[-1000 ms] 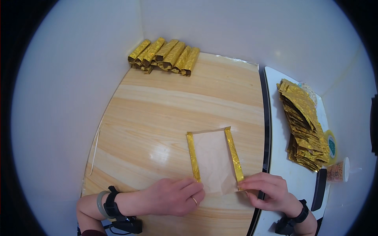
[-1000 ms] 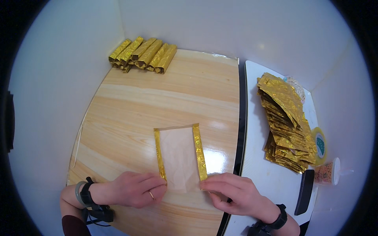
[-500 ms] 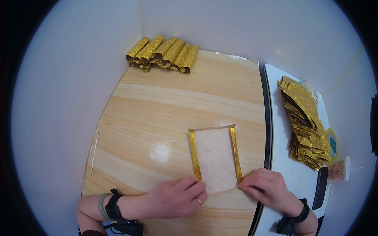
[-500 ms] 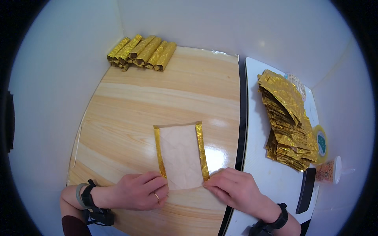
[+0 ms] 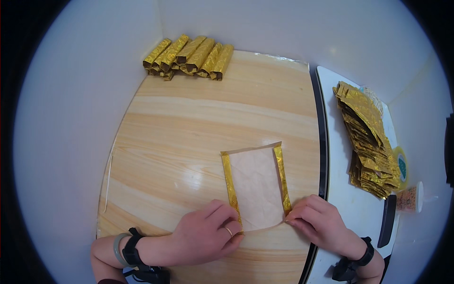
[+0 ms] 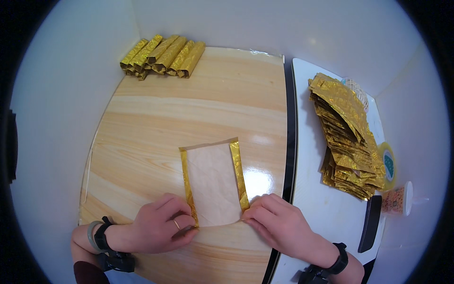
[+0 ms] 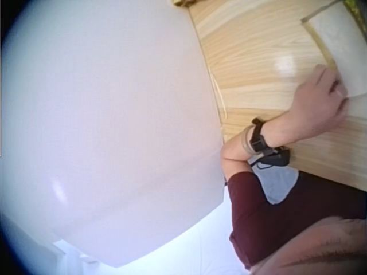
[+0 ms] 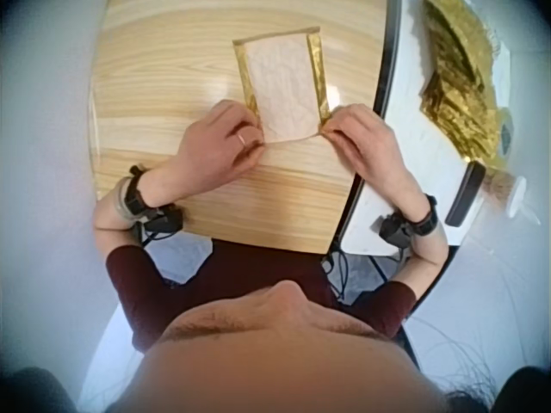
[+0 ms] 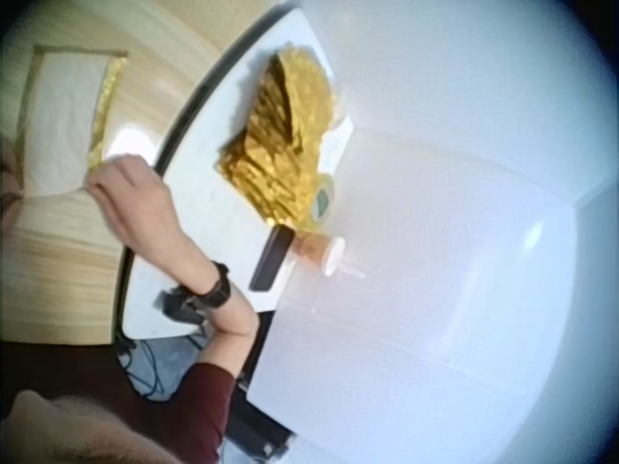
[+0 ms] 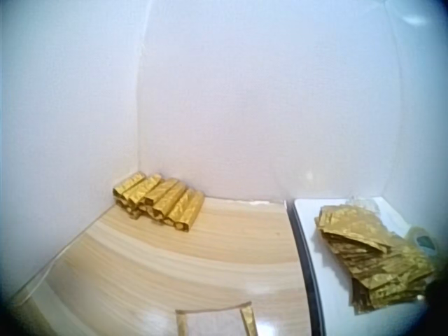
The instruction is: Folding a gold and paper wrapper into a rectangular shape.
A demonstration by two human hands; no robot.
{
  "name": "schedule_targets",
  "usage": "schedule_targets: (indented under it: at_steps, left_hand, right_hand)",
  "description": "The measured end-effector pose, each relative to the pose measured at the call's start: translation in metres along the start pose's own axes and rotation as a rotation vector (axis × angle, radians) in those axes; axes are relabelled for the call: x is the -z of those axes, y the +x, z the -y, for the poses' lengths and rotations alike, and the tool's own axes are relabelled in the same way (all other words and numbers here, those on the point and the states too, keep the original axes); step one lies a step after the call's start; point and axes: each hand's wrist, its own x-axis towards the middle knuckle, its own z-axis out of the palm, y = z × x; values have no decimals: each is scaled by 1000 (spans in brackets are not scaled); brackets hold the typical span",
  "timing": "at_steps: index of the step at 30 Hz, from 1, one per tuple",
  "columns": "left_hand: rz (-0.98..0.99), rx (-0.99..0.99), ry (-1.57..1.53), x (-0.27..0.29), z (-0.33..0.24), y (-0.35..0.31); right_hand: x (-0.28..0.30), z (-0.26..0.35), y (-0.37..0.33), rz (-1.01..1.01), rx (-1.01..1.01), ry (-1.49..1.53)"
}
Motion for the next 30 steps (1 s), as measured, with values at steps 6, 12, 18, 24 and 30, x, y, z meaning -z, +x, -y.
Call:
schedule_targets:
  at_steps: [6, 12, 18, 24, 30]
  left_hand:
    - [36, 68, -110, -1, 0, 1]
    - [27, 225, -135, 1, -2, 1]
    - [55, 294, -139, 0, -1, 4]
    - [42, 277, -98, 0, -1, 9]
    - [34, 284, -87, -1, 1, 7]
  right_hand:
    - [0, -4, -4, -10, -14, 15]
    - [-1, 1, 2, -4, -54, 33]
    - [-1, 1, 1, -15, -77, 35]
    - [0, 6, 4, 10, -132, 36]
    - [0, 9, 4, 7, -206, 66]
